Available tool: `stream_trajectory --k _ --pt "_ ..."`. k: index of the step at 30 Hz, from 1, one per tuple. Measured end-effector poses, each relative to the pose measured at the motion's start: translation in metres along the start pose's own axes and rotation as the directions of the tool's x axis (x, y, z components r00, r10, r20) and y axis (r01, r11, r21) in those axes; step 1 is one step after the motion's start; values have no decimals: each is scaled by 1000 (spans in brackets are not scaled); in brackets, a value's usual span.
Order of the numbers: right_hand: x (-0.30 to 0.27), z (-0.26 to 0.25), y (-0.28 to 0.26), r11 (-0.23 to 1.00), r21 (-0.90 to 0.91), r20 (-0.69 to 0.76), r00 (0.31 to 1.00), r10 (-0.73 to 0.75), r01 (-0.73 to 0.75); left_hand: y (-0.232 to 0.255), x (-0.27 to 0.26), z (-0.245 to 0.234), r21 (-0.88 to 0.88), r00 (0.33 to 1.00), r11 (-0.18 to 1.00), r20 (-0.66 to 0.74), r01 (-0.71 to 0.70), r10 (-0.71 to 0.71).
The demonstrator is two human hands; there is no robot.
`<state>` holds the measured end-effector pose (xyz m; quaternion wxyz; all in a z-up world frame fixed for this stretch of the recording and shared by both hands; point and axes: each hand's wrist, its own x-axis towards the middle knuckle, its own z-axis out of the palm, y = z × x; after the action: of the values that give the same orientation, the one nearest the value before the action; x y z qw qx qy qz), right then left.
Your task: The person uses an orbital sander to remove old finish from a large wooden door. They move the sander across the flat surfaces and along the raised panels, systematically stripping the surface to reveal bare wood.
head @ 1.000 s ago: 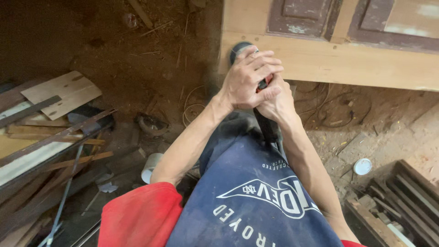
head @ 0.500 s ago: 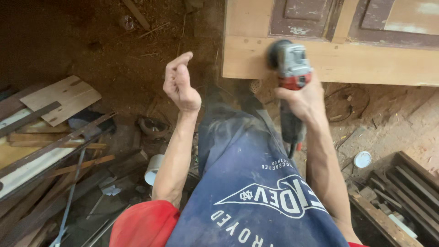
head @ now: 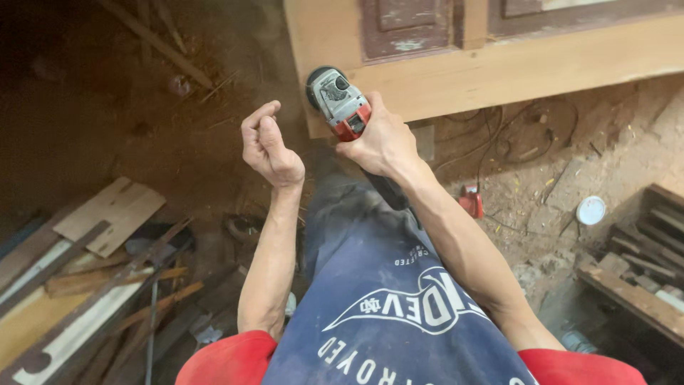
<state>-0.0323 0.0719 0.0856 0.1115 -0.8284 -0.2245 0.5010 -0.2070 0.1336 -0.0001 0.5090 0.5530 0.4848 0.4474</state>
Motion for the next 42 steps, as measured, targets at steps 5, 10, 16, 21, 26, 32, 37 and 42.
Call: stream_trajectory --k 5,10,16,21,26,32,37,42 --pt "5 -37 44 997 54 -85 994 63 -58 3 -3 41 144 980 987 178 66 -91" --pt "12 -75 107 986 158 -210 974 80 -47 -9 -11 90 353 832 838 520 -415 193" --pt "19 -113 165 975 213 -236 964 119 -69 -22 -19 123 472 715 616 661 -631 227" --pt "23 -140 206 926 372 -262 950 167 -61 -28 -19 125 530 721 556 665 -641 197" --pt "20 -162 240 900 435 -321 929 185 -29 -29 -20 127 542 722 539 664 -645 196" --pt "3 -131 233 932 356 -349 917 196 -64 -31 -20 127 507 742 617 640 -602 199" --pt "-18 -74 165 964 120 -109 962 250 -237 -24 -20 127 411 843 793 488 -451 226" --pt "-29 -52 132 979 74 -7 982 189 -188 -13 -24 122 320 901 873 352 -369 252"
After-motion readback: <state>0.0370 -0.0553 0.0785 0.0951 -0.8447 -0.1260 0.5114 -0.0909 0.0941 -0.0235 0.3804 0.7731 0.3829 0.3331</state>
